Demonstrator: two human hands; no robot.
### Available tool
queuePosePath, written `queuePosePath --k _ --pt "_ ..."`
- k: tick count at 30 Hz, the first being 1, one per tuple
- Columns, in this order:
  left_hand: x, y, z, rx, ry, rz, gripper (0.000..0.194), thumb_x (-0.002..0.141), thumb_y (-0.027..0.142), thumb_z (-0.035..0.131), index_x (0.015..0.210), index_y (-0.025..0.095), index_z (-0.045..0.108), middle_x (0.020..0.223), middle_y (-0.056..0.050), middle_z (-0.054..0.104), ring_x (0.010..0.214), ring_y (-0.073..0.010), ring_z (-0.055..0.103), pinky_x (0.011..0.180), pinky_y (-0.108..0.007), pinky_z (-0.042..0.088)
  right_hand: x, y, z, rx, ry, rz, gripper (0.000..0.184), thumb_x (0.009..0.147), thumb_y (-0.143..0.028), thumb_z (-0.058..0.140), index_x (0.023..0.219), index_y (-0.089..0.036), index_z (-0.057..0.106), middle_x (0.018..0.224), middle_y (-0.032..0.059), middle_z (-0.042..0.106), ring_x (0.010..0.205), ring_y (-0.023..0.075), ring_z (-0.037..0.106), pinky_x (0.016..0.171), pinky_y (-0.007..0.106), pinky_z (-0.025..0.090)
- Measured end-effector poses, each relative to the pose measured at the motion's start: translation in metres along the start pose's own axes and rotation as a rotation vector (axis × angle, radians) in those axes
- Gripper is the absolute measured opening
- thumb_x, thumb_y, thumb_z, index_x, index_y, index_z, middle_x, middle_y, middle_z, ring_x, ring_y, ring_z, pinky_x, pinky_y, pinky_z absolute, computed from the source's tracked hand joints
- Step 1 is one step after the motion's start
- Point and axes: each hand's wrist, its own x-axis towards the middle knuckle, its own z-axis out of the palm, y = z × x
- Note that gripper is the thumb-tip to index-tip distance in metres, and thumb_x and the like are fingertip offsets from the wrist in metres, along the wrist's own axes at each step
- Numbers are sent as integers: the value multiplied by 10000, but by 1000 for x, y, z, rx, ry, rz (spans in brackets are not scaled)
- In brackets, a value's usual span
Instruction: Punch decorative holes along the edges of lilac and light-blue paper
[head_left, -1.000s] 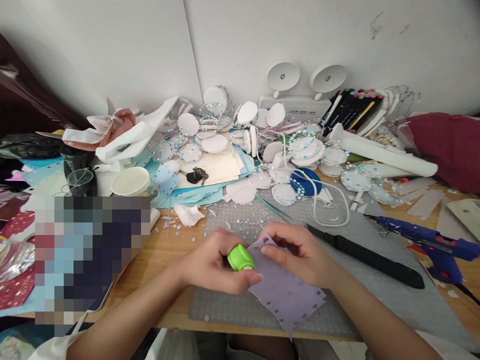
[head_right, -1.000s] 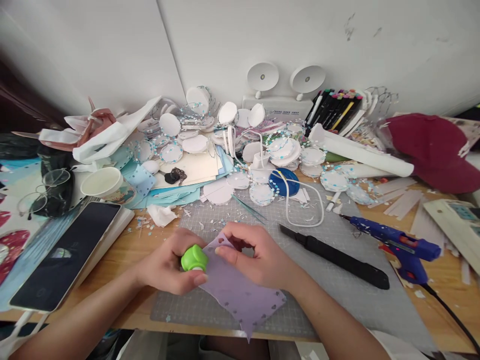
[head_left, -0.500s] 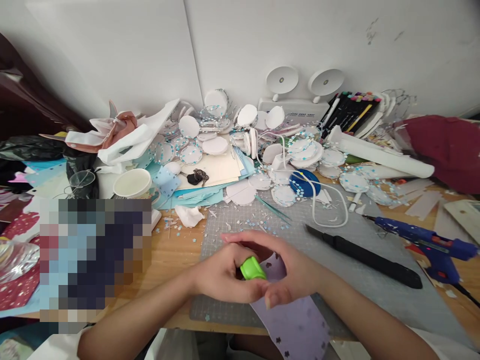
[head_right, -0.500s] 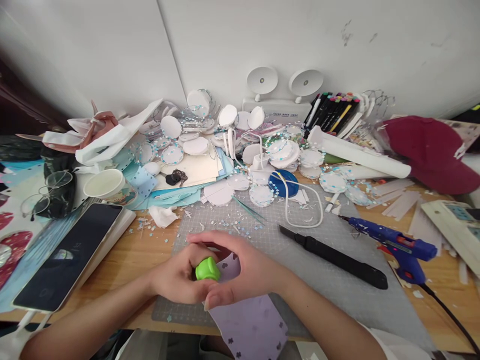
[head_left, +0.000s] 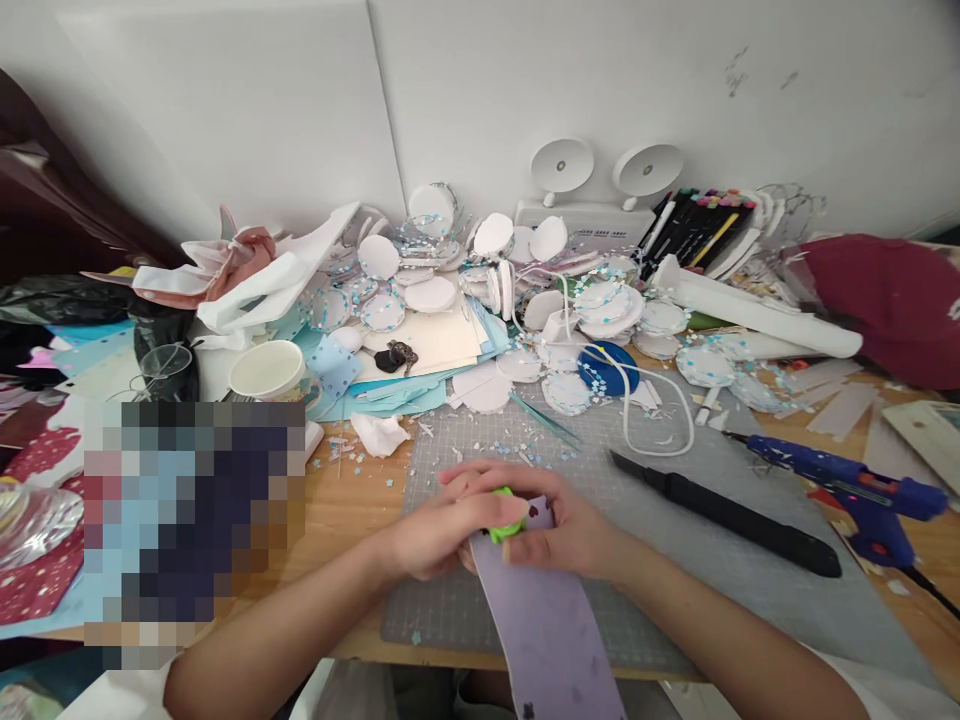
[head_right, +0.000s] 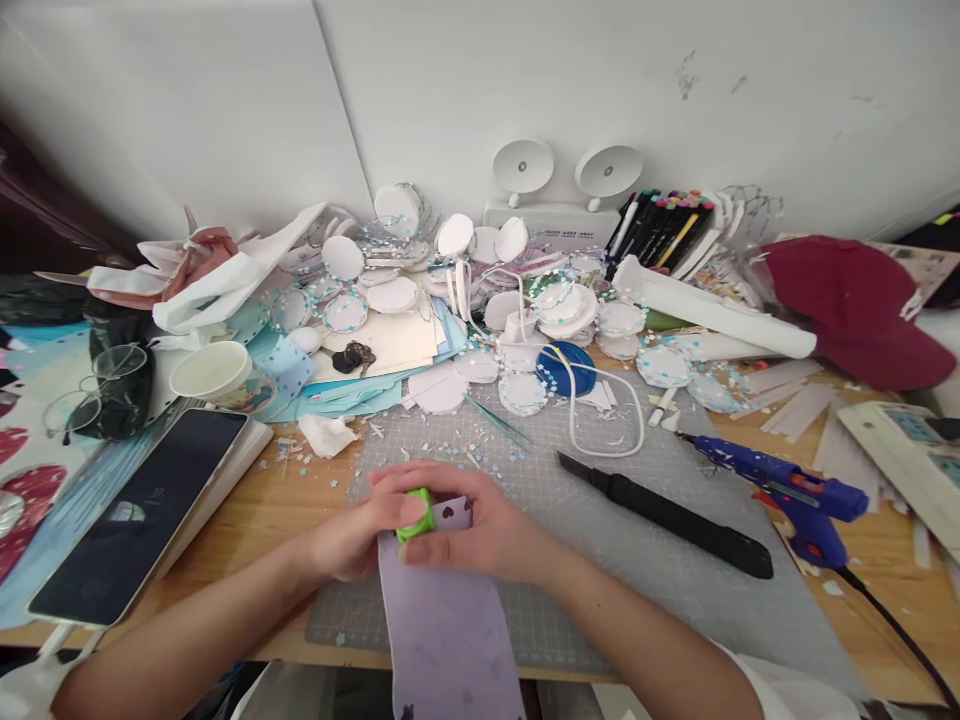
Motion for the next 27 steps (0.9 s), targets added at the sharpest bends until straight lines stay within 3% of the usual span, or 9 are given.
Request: queuePosePath --k 3,7,10,14,19,23,27 --pt "4 -1 -5 -38 20 13 458 719 563 593 889 139 622 768 -49 606 733 -200 596 601 -278 462 -1 1 1 -84 128 25 357 773 -337 701 1114 -254 634 1266 68 590 1169 245 537 998 411 397" --pt "5 6 -10 121 100 196 312 800 451 612 881 154 664 835 -31 645 812 -171 595 738 -270 462 -2 -4 1 -269 277 9 325 817 -229 648 1136 -265 599 1240 52 594 1146 216 544 975 375 424" --pt "3 13 -11 351 128 348 255 838 376 597 969 166 658 859 -18 635 823 -155 568 749 -259 440 -4 -9 -1 -358 270 -46 404 806 -153 624 1188 -268 561 1275 53 546 1192 212 495 999 372 404" --pt "-2 18 -14 640 176 438 260 823 388 606 869 135 643 709 8 552 663 -117 474 597 -225 371 -7 -10 -5 -392 237 -111 457 776 -136 631 1207 -265 550 1220 61 506 1156 220 479 970 367 415" --pt "-6 24 -18 725 161 489 316 880 421 496 778 133 577 669 13 489 626 -112 428 553 -224 349 -10 -10 -9 -311 280 -72 381 815 -189 623 1180 -283 566 1001 33 491 899 165 515 796 296 461" --pt "-7 26 -20 971 204 603 321 939 281 399 644 162 446 580 46 334 532 -88 330 504 -219 295 -12 -12 -12 -209 278 -68 377 820 -177 619 1177 -282 562 1005 30 476 907 156 509 819 281 457" --pt "-7 24 -24 1244 209 790 256 924 193 403 668 180 410 575 41 360 519 -103 357 511 -249 273 -12 -11 -15 -160 257 -16 406 780 -205 692 1156 -297 569 981 16 530 912 154 541 843 277 467"
